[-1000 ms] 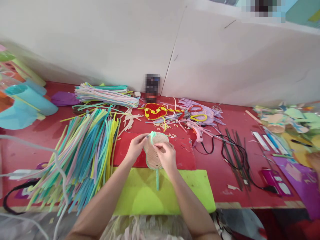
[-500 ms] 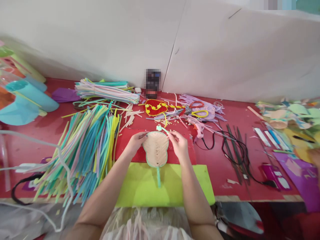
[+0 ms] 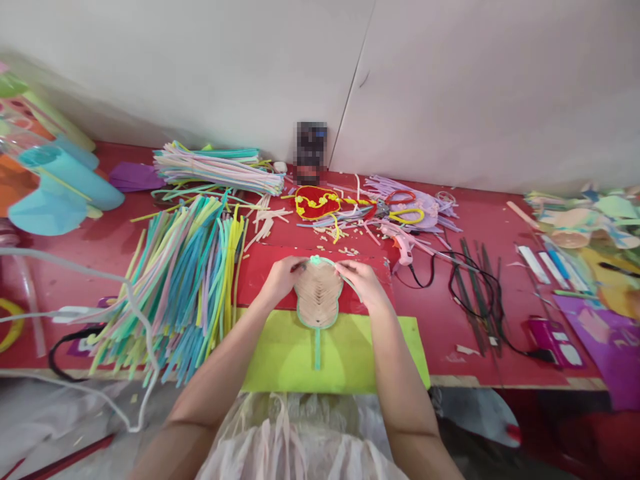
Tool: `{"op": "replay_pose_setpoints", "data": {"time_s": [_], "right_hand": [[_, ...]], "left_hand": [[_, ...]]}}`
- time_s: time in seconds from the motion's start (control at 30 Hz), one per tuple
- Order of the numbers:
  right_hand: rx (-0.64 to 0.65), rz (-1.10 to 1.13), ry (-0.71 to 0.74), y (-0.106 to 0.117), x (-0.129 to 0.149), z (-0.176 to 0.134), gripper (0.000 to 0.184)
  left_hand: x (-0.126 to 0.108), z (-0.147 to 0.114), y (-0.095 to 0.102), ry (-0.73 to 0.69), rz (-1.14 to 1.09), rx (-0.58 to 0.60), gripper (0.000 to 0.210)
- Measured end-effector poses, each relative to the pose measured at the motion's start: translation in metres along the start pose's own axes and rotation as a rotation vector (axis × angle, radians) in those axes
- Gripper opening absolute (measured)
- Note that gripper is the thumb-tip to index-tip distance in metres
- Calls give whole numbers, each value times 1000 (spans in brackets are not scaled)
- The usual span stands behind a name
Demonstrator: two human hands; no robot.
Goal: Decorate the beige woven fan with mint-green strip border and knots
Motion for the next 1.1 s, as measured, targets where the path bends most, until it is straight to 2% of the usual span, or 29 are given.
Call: {"op": "replay_pose_setpoints", "data": {"time_s": [0.1, 0.2, 0.43, 0.6, 0.83, 0.97, 1.1], "right_hand": [[62, -40, -30, -1, -3, 5, 32], [76, -109, -41, -1, -2, 10, 33], [88, -171, -33, -7, -2, 22, 30], [31, -255, 65, -9, -1, 19, 25], [-229, -532, 381, -23, 1, 5, 20], [-271, -592, 413, -26, -3, 5, 20], [-287, -656, 437, -26, -7, 5, 21]], "left_hand": [[-6, -6, 5, -83, 124, -103, 29], [-9, -10, 7, -141, 151, -165, 27], [-3, -7, -4, -187, 148, -132, 30], [1, -4, -11, -189, 163, -127, 27], [0, -4, -12, -153, 130, -151, 30], [-2, -5, -12, -153, 135, -138, 35], [-2, -5, -12, -157, 169, -140, 29]]}}
Point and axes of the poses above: each hand's wrist, its own z-axis towards the middle knuckle, its own y-axis out of the back of the hand, x = y × z, the point moved 1 cm from there along z, towards the middle knuckle, and after that the axes turned 6 degrees about -y, right-handed, at the moved point
